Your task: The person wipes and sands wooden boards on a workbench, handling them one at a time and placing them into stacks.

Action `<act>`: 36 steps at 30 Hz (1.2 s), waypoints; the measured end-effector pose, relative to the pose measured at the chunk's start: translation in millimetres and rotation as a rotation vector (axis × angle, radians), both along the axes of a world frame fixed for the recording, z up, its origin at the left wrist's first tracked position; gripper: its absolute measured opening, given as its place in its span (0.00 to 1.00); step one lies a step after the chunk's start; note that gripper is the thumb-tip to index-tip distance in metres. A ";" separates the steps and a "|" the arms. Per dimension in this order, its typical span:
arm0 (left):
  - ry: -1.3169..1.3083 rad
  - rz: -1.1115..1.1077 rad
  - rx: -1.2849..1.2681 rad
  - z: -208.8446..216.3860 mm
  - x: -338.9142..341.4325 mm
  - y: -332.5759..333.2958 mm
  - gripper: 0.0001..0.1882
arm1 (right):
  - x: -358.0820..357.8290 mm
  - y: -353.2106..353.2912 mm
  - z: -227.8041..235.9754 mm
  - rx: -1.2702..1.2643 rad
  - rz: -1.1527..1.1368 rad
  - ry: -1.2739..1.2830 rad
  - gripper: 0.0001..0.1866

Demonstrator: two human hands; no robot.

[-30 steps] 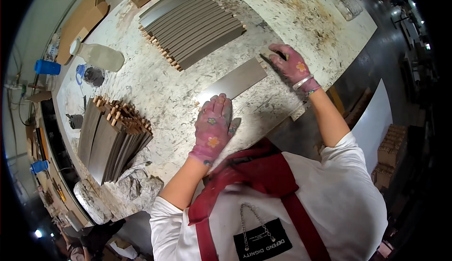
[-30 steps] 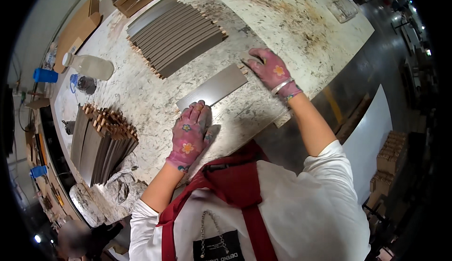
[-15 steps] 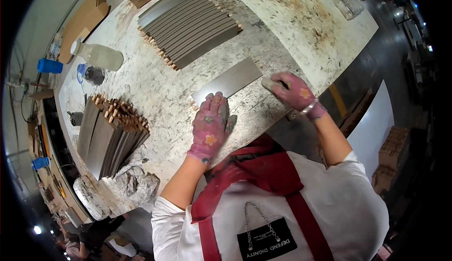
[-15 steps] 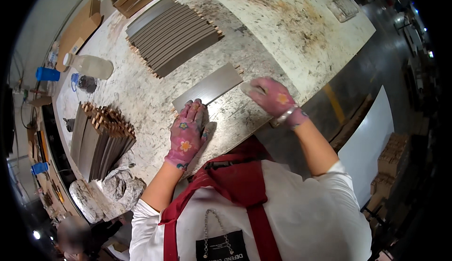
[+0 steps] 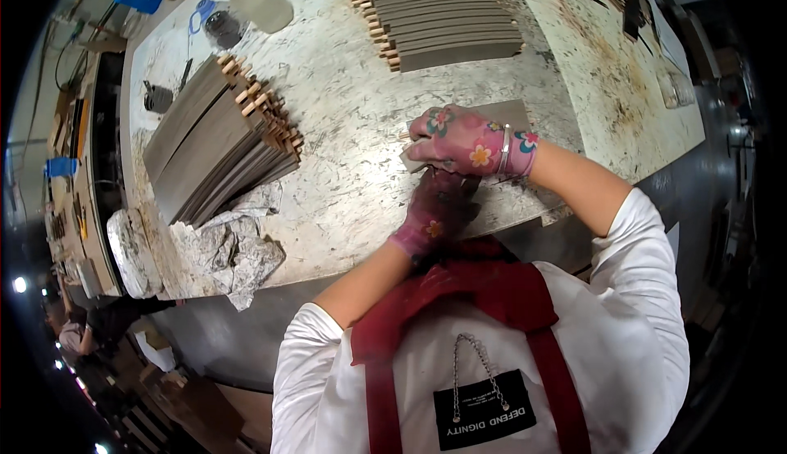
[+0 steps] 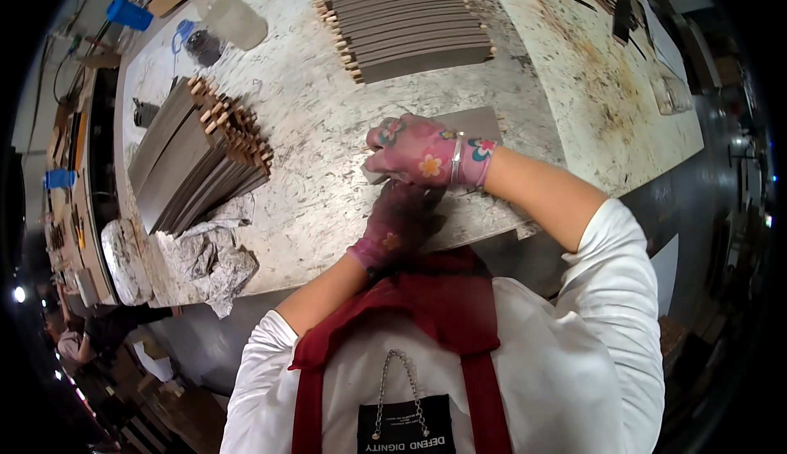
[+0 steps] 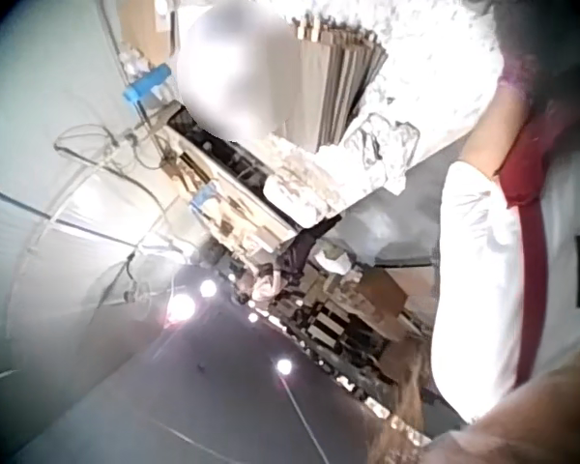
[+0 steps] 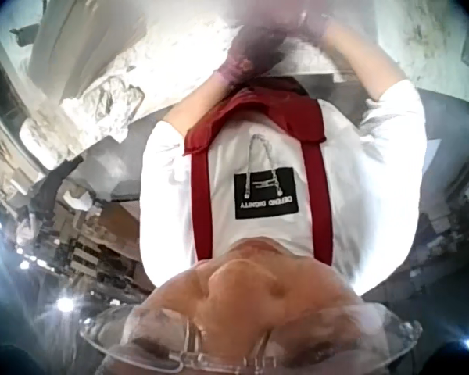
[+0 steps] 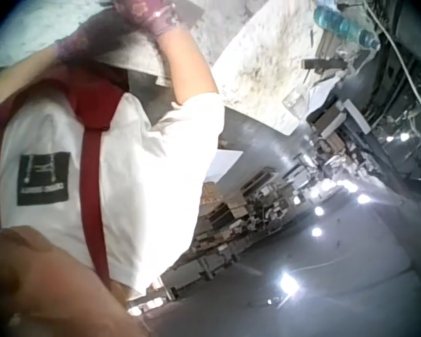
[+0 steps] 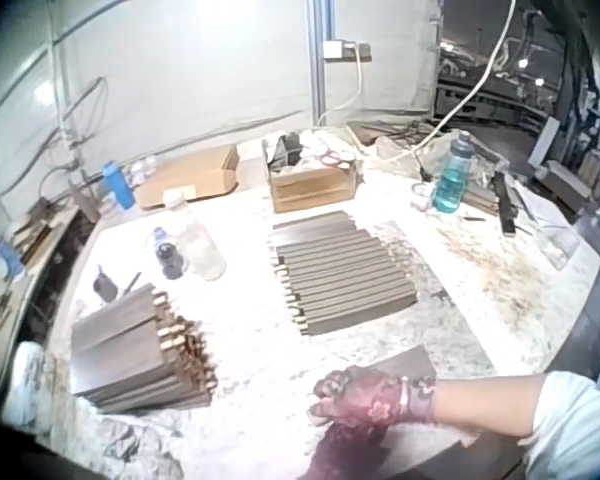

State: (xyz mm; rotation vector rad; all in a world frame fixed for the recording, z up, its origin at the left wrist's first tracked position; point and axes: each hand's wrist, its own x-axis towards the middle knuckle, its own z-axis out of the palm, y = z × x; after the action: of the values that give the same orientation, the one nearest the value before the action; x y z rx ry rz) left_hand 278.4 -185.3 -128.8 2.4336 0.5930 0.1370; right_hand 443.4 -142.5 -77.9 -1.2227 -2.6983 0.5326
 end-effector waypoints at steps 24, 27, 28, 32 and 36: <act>-0.189 0.062 0.270 13.4 -9.8 13.6 0.27 | 17.9 26.8 -4.3 0.106 -0.535 0.427 0.17; -0.228 0.346 0.280 57.0 -82.9 23.2 0.26 | 29.3 -4.0 -15.4 -0.030 -0.655 0.838 0.19; -0.203 0.435 0.453 59.6 -120.6 30.0 0.29 | 31.6 -18.5 -23.4 -0.065 -0.741 0.956 0.18; 0.470 1.027 0.737 66.8 -262.9 12.7 0.41 | 27.9 -30.5 -46.4 -0.144 -0.842 1.227 0.18; 0.395 1.288 0.220 5.7 -346.3 2.5 0.27 | 21.1 -27.1 -50.9 -0.145 -0.725 1.188 0.18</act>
State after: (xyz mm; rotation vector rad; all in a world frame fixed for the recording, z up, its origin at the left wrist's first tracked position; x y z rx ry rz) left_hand -67.9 -182.8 -123.1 1.8678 2.3224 0.2399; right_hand 464.4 -169.5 -128.8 -1.2112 -1.1760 0.9253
